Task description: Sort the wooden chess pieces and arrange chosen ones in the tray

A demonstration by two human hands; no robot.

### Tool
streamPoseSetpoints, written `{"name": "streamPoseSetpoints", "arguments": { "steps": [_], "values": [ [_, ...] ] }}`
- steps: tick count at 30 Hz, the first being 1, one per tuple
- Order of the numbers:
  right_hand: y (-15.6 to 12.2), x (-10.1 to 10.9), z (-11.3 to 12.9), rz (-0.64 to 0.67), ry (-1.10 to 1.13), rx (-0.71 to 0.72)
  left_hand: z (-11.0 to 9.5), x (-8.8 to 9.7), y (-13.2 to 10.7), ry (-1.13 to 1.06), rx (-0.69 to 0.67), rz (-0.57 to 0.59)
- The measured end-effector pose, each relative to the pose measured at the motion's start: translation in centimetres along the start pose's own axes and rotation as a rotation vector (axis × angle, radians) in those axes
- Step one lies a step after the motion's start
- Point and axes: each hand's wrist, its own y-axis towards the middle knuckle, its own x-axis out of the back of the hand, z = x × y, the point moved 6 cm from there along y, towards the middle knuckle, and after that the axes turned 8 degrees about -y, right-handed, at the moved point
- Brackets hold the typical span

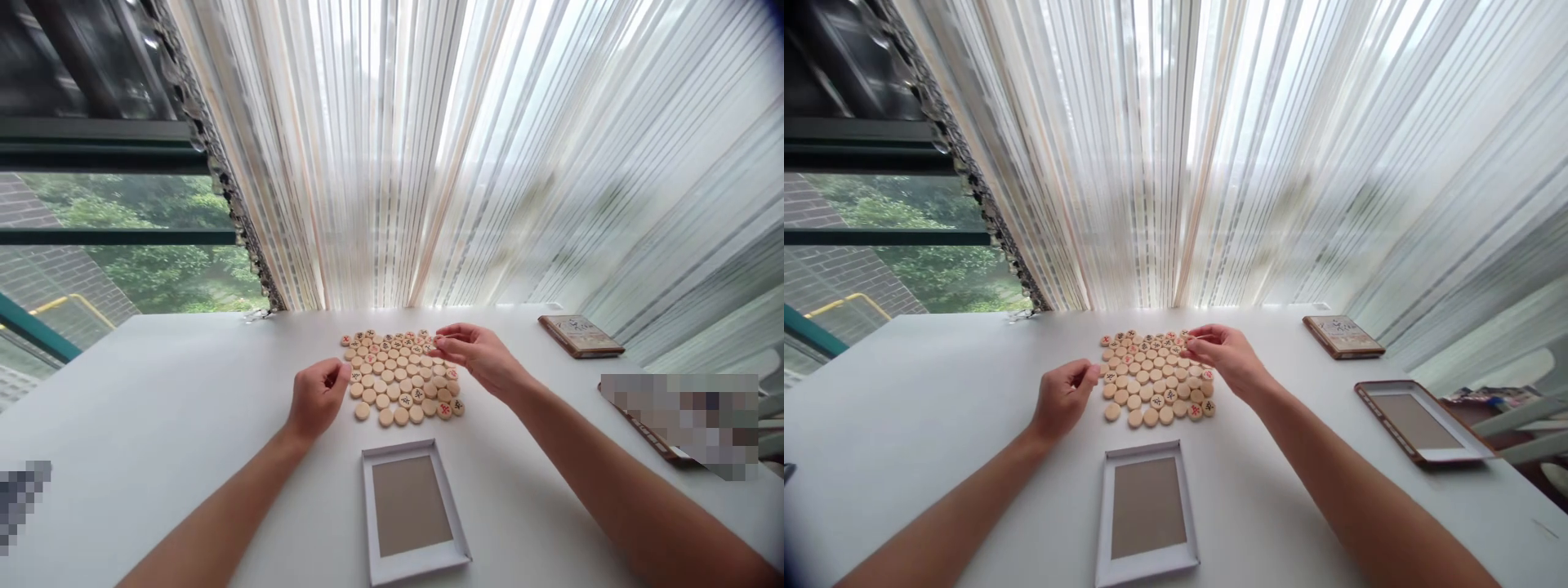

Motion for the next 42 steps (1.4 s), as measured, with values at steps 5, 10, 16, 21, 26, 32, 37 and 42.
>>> {"name": "streamPoseSetpoints", "arguments": {
  "steps": [5,10,16,21,26,32,37,42],
  "values": [
    [-5.3,-5.1,0.3,0.147,0.085,-0.038,-3.9,-1.2,-1.2,-0.246,0.059,0.117],
    [-8.0,-7.8,0.8,0.186,0.176,0.039,-7.5,-3.0,-2.8,-0.501,0.103,0.260],
    [-9.3,-8.4,-1.0,0.203,0.224,0.013,-7.0,-4.3,-5.2,-0.654,0.193,0.264],
    [-9.8,-7.3,-2.2,0.150,0.214,-0.004,-5.9,-5.1,-6.9,-0.746,0.301,0.280],
    [-10.4,-7.5,-1.5,0.188,0.207,0.040,-6.2,-4.3,-7.3,-0.735,0.262,0.213],
    [-10.8,-7.3,-0.6,0.158,0.095,0.170,-6.8,-3.6,-7.4,-0.629,0.123,0.173],
    [-10.9,-7.3,-0.5,0.125,0.074,0.227,-7.2,-3.1,-7.4,-0.514,-0.005,0.137],
    [-10.9,-7.3,-0.5,0.103,0.073,0.220,-7.5,-3.0,-7.3,-0.489,-0.033,0.129]
  ]
}}
